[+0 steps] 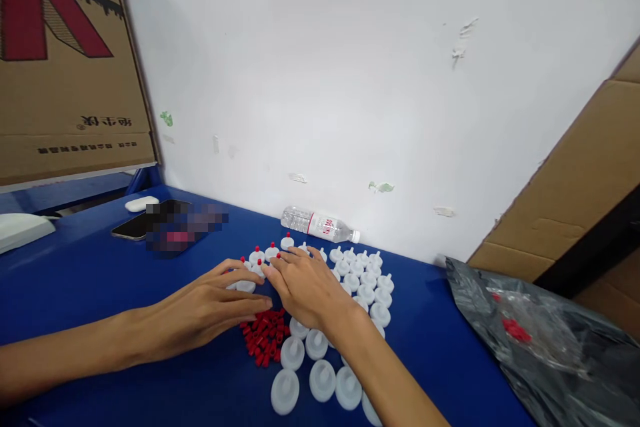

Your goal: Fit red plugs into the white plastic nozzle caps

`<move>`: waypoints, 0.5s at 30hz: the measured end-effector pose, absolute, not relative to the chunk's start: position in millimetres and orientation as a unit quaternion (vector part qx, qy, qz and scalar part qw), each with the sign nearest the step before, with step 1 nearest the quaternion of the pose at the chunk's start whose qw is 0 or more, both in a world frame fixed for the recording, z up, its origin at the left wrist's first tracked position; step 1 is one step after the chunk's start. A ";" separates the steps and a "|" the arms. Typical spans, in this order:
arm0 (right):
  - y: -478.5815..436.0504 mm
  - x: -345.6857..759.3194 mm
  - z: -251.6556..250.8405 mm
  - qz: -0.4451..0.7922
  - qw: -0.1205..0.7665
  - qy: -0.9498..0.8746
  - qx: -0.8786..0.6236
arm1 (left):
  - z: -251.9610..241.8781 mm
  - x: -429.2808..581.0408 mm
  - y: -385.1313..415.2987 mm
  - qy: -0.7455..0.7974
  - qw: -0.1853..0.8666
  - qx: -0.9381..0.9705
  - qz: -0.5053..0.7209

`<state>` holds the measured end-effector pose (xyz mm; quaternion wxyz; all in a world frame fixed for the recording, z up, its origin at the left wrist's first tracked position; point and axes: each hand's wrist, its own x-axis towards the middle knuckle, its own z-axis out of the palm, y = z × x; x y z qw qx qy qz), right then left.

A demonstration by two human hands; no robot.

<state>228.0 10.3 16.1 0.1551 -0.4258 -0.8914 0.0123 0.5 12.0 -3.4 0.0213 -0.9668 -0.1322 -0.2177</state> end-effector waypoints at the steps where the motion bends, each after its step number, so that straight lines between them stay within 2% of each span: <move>1: 10.2 227.6 17.6 0.012 0.159 -0.891 -0.424 | -2.9 0.2 12.3 -0.132 0.025 -0.966 -0.222; 4: 9.0 226.7 25.6 0.008 0.181 -0.886 -0.427 | -0.5 -2.3 14.9 -0.162 0.039 -0.949 -0.266; 10: 2.8 226.5 38.5 0.029 0.288 -0.845 -0.450 | 6.4 -7.4 20.9 -0.251 0.062 -0.905 -0.338; 15: -9.1 217.4 43.8 0.092 0.283 -0.873 -0.387 | 8.1 -8.2 22.3 -0.276 0.043 -0.904 -0.323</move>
